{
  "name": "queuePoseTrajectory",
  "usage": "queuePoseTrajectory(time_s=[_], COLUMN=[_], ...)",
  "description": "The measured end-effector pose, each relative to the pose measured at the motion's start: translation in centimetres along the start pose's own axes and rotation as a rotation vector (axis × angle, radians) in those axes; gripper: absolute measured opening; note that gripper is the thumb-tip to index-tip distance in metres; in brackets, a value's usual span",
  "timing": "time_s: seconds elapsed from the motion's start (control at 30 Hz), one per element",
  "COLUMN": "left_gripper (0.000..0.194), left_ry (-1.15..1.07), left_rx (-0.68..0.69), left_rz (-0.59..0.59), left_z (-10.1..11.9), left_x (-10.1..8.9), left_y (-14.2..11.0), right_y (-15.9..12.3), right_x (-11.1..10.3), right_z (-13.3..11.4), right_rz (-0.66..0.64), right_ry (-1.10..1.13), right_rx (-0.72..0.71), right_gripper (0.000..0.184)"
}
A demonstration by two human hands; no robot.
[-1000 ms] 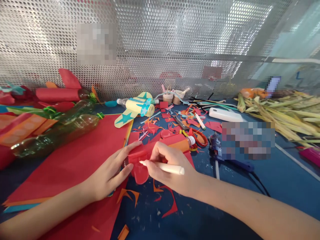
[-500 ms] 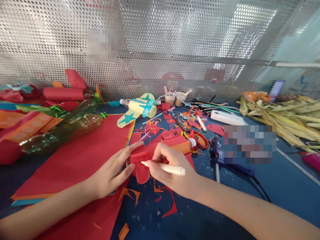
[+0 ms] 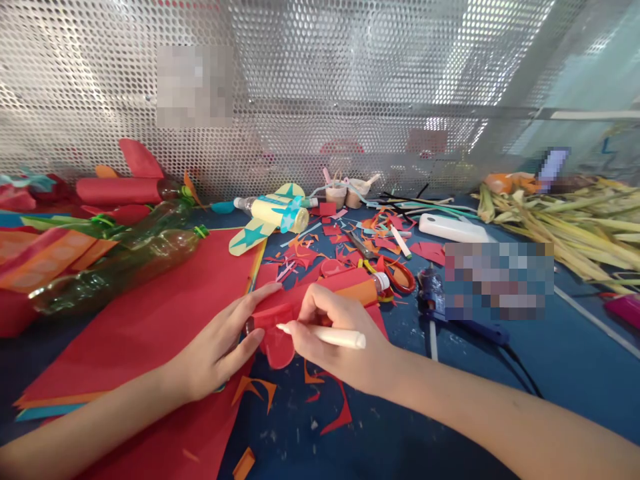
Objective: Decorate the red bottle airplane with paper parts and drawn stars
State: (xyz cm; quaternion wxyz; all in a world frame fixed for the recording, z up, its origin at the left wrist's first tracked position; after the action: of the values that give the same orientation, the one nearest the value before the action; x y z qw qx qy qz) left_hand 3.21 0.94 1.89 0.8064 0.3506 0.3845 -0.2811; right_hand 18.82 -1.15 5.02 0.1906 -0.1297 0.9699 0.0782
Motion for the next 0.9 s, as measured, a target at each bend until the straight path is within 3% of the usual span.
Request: queuePoseTrajectory(time_s=[0.37, 0.9], left_gripper=[0.050, 0.051], left_ry=[-0.013, 0.026], left_rx=[-0.064, 0.006], left_rz=[0.004, 0.006], left_z=[-0.10, 0.16], left_x=[-0.06, -0.14], left_y=[0.06, 0.17], right_y=[0.02, -0.07], right_x=[-0.13, -0.23], right_z=[0.60, 0.20], right_rz=[0.004, 0.007], right_ry=[0.046, 0.085], right_rx=[-0.003, -0.082], right_gripper=[0.027, 0.028])
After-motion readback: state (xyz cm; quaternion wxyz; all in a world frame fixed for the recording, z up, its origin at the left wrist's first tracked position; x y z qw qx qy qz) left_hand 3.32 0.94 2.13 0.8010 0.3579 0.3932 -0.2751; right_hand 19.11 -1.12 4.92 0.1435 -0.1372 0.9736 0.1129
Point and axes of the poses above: each hand's wrist, its own y-axis towards the middle knuckle, its own x-axis out of the palm, z = x × y, the point moved 7 cm from there along y, towards the middle knuckle, and after that the axes turned 9 degrees about x, right-handed, at the moved point
